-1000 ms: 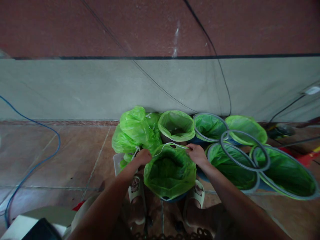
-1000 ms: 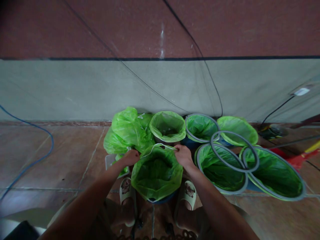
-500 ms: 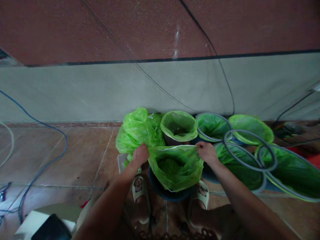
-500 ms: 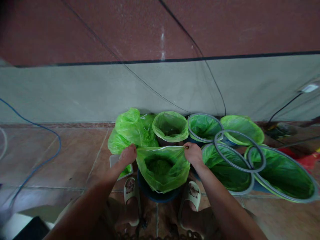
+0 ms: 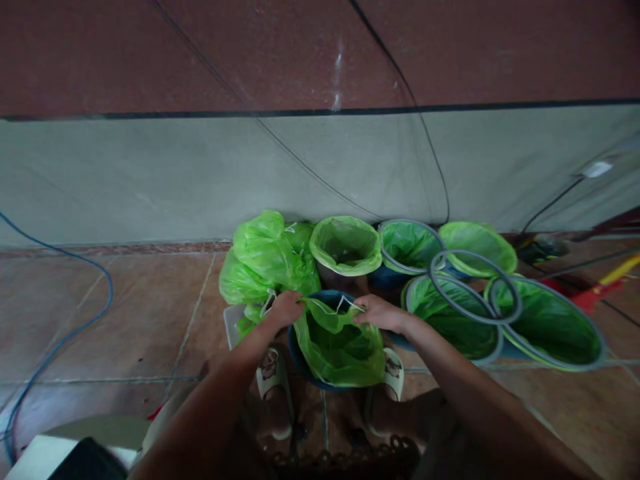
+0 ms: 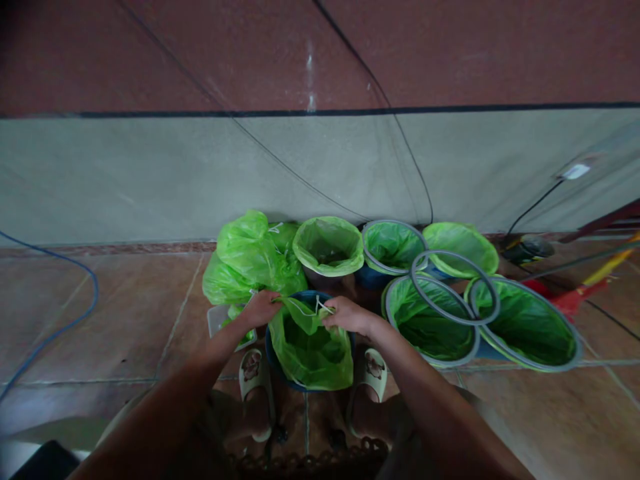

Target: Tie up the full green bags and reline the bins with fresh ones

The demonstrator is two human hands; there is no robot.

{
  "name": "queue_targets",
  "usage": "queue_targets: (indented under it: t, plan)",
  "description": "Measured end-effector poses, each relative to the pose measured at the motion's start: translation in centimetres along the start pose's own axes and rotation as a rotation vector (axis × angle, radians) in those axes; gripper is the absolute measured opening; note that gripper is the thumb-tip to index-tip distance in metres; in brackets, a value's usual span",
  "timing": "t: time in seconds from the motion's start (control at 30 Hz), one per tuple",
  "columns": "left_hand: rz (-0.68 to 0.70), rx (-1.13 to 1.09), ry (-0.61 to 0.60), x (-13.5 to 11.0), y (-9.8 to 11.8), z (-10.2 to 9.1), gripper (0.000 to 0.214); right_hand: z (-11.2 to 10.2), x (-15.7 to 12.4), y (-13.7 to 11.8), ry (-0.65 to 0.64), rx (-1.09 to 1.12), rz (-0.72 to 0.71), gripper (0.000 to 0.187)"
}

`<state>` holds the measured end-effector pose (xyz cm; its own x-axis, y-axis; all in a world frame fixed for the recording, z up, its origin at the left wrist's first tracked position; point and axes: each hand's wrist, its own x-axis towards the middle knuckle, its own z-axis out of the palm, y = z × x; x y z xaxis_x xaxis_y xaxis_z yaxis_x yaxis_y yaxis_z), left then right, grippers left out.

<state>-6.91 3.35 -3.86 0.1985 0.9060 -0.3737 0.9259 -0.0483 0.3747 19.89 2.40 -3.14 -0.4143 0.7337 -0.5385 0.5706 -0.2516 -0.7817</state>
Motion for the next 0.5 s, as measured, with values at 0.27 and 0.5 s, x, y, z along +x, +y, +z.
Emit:
queue_targets:
  t: [0.27, 0.5]
  plan:
    - [0.128, -0.685, 0.122, -0.3, 2.4, -2.5, 0.025, -0.1, -3.0, -5.0, -0.285, 0.530, -0.165, 0.032]
    - [0.159, -0.576, 0.245, 0.5, 1.4, -2.4, 0.048, 0.2, -2.9, -3.1, -0.528, 0.131, -0.143, 0.031]
